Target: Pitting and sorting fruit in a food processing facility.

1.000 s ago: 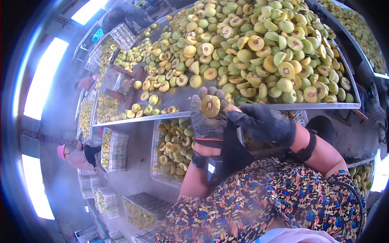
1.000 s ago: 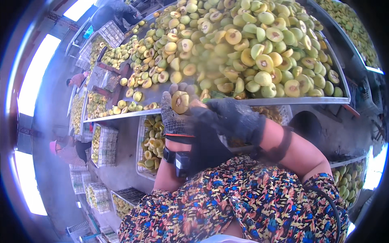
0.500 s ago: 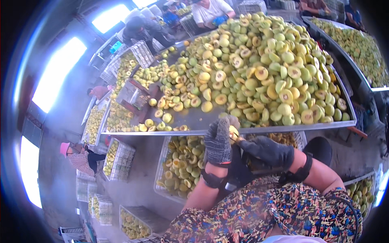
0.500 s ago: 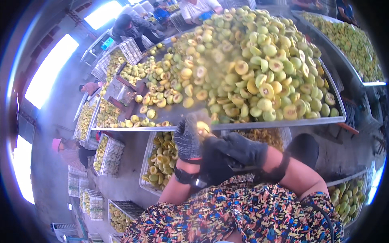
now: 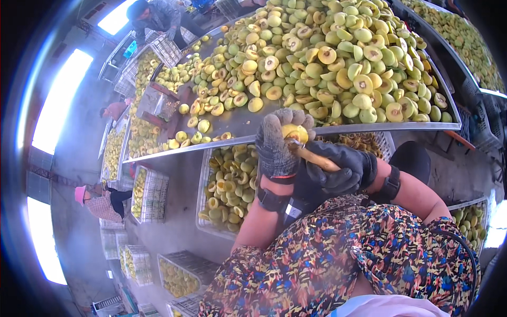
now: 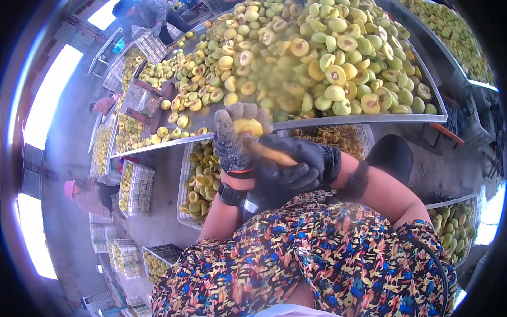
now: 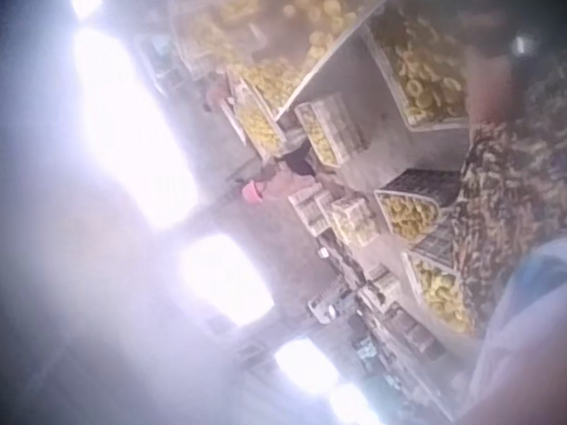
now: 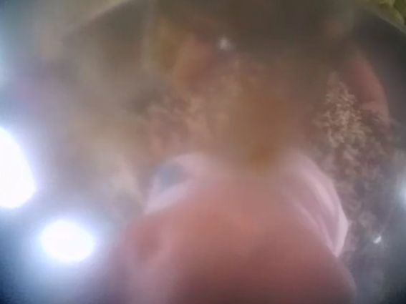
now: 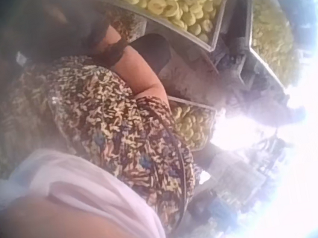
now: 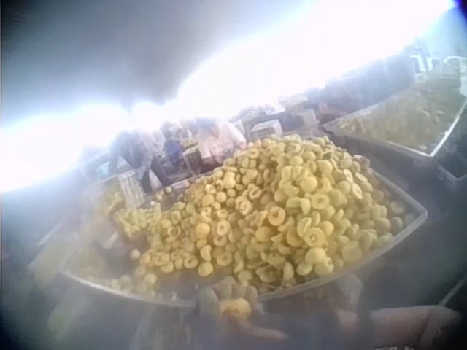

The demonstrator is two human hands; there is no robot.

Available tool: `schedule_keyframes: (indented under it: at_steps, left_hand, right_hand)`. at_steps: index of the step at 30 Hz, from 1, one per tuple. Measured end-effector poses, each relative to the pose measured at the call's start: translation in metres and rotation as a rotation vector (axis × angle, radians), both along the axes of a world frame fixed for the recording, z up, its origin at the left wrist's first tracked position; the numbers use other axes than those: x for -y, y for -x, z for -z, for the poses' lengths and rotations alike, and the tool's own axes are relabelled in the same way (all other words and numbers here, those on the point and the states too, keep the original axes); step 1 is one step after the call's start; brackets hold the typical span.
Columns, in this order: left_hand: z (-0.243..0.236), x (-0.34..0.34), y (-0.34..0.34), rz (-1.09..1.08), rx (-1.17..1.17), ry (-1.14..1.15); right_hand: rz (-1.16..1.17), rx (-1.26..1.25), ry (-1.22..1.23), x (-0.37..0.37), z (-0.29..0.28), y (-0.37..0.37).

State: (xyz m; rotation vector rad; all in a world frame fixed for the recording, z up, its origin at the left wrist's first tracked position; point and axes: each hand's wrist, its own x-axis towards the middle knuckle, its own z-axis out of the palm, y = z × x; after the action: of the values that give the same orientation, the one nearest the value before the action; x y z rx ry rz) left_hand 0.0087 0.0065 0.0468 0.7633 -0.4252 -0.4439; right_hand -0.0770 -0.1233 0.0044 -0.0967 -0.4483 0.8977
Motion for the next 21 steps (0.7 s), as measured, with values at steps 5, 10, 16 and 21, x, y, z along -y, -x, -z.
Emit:
schedule_keyframes:
  at_steps: [5,10,16,21]
  left_hand:
    - [0.013,0.006,0.000,-0.144,-0.358,-0.130]
    - [0.069,-0.053,-0.051,-0.340,-0.115,-0.091]
    - [0.104,-0.145,-0.116,-0.950,0.590,-1.687]
    - [0.112,-0.089,-0.245,-0.472,1.326,-1.492]
  right_hand:
    - [0.352,0.030,0.687,-0.001,-0.012,0.002]
    - [0.630,0.844,1.655,0.019,0.041,-0.001]
    - [0.238,0.689,2.363,0.085,0.140,0.035]
    - [0.057,0.211,2.180,0.073,0.106,-0.006]
